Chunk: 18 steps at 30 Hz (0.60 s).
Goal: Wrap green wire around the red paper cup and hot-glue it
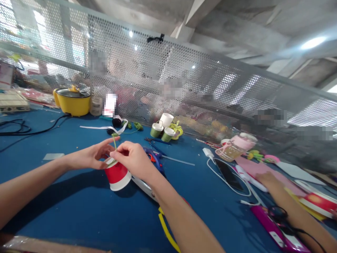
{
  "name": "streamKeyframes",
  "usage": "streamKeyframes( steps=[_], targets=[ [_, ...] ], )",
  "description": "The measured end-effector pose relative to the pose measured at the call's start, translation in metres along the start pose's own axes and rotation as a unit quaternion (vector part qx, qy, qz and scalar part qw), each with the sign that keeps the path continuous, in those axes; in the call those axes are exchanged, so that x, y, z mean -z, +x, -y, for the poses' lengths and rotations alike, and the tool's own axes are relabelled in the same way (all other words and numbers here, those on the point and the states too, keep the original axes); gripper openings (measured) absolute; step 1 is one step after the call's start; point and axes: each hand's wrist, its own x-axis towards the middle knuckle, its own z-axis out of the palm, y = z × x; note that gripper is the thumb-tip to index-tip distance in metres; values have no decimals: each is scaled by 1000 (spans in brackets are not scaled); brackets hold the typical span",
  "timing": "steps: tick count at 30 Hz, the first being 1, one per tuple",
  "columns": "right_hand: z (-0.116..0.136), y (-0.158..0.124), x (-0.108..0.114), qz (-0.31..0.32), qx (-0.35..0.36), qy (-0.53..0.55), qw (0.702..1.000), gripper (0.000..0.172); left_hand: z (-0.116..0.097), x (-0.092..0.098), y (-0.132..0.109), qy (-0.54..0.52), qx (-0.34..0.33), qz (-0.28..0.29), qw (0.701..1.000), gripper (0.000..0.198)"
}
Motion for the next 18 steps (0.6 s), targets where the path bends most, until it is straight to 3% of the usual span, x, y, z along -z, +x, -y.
streamKeyframes(
  steps=[10, 18],
  targets=[
    [-20, -16, 3, -96, 9, -12, 995, 25, -4, -5, -2, -104, 26, 34, 994, 89],
    [-26, -16, -3, -103, 15, 0, 995, 23, -6, -7, -3, -117, 10, 52, 992, 87]
  ],
)
